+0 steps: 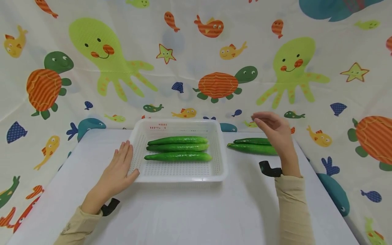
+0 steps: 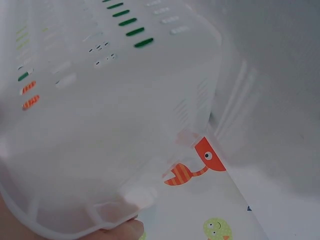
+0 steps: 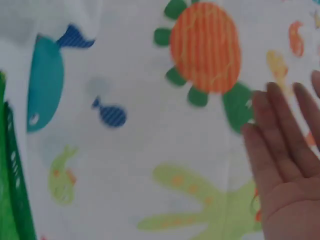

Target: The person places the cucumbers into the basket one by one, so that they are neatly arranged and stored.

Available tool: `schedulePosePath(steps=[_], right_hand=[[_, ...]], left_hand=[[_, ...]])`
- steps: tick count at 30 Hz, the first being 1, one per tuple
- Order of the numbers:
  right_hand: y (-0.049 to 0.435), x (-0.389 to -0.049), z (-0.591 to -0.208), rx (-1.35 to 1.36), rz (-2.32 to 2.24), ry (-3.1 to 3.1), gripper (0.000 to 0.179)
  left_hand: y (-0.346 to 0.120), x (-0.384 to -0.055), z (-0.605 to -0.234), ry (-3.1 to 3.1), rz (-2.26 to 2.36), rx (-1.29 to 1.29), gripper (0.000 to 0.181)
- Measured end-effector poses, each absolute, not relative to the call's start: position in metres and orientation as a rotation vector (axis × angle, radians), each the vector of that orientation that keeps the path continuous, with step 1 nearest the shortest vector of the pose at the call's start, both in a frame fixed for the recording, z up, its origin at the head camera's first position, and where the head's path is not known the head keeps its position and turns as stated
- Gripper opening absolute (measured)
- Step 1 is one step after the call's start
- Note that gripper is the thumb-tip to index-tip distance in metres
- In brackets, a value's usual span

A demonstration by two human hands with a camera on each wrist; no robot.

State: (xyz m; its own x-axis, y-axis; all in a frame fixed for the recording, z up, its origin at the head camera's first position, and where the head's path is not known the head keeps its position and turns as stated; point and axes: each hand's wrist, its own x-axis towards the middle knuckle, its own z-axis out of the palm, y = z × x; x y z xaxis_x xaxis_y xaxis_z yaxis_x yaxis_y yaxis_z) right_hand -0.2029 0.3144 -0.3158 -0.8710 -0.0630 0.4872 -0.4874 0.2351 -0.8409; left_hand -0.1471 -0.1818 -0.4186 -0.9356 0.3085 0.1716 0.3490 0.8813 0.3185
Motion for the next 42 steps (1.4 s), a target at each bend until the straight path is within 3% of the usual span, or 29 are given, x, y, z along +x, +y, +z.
schedulePosePath(steps=[12, 18, 24, 32, 42], right_hand=[[0.397, -0.217, -0.367, 0.285, 1.836, -1.801, 0.027], [0.422, -0.217, -0.406, -0.033, 1.893, -1.858, 0.031], [0.44, -0.214, -0.441, -0.344, 1.678, -2.286, 0.041], [0.449, -0.21, -0.464, -0.261, 1.461, -2.557, 0.05], [0.448, -0.208, -0.462, -0.133, 1.4, -2.814, 0.057]], left_hand=[[-0.182, -0.147, -0.419, -2.915, -0.55, -0.524, 0.083], [-0.183, -0.149, -0.42, -2.912, -0.559, -0.532, 0.084], [-0.184, -0.149, -0.42, -2.901, -0.563, -0.535, 0.084], [-0.182, -0.149, -0.419, -2.911, -0.562, -0.534, 0.084], [-0.182, -0.147, -0.417, -2.927, -0.55, -0.53, 0.083]])
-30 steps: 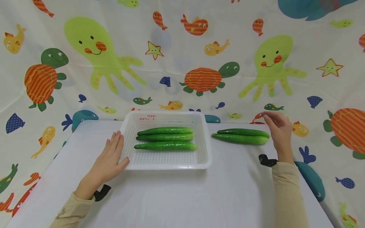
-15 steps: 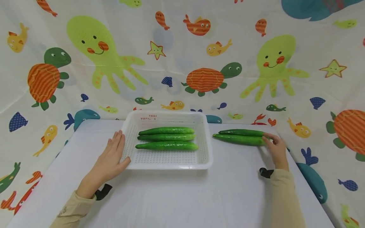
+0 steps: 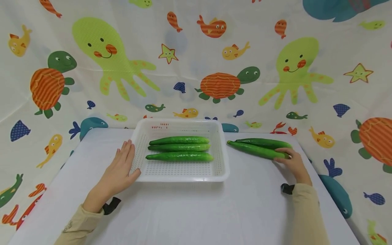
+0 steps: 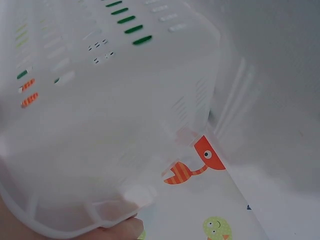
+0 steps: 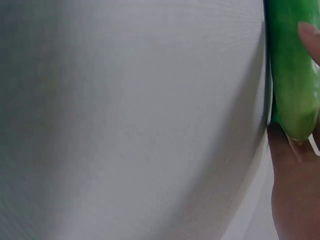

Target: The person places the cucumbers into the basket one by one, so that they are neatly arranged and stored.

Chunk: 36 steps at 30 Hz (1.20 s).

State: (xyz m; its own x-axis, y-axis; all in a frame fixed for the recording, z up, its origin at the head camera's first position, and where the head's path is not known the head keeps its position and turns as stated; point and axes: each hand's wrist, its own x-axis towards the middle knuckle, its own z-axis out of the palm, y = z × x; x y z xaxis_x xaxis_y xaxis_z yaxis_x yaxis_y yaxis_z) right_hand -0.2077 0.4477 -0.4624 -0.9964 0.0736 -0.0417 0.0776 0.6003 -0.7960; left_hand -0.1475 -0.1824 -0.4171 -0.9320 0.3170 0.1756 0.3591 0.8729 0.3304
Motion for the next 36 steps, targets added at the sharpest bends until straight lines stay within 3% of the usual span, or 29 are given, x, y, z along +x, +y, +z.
schedulePosePath(steps=[14, 36], right_hand=[[0.423, -0.189, -0.46, 0.252, -1.457, 2.718, 0.067], [0.413, -0.169, -0.468, 0.328, -1.617, 2.641, 0.063]], left_hand=[[-0.184, -0.148, -0.42, -2.897, -0.566, -0.546, 0.085], [-0.183, -0.149, -0.42, -2.885, -0.537, -0.544, 0.083]])
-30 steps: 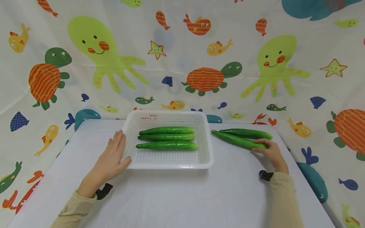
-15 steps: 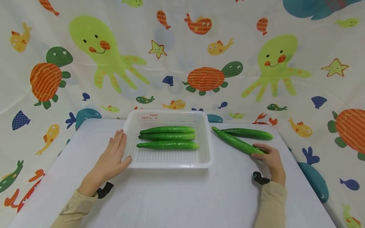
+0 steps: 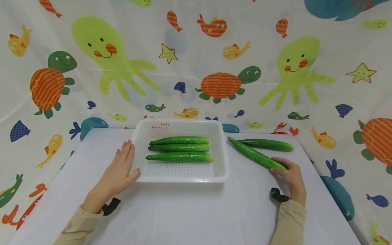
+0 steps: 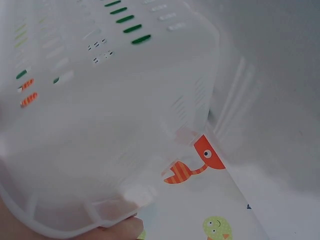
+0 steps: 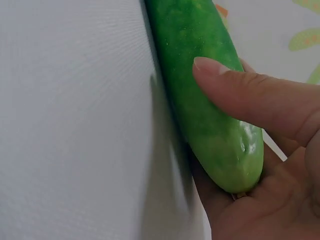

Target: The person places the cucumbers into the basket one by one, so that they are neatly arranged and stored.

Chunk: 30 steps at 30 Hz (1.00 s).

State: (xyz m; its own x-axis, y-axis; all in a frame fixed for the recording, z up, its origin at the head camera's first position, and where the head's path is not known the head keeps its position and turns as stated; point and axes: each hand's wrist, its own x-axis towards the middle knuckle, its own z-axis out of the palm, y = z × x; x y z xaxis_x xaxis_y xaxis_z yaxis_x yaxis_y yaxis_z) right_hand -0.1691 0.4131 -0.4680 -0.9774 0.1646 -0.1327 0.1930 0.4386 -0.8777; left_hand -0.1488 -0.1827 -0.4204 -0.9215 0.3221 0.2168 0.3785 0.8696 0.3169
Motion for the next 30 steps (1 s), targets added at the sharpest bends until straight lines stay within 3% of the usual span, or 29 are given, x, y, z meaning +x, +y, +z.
schedulePosePath(steps=[11, 30], right_hand=[[0.412, -0.169, -0.465, 0.446, -1.641, 2.611, 0.061], [0.414, -0.162, -0.444, 0.383, -1.85, 2.582, 0.055]], left_hand=[[-0.182, -0.149, -0.421, -2.895, -0.542, -0.541, 0.084], [-0.184, -0.149, -0.421, -2.908, -0.54, -0.542, 0.083]])
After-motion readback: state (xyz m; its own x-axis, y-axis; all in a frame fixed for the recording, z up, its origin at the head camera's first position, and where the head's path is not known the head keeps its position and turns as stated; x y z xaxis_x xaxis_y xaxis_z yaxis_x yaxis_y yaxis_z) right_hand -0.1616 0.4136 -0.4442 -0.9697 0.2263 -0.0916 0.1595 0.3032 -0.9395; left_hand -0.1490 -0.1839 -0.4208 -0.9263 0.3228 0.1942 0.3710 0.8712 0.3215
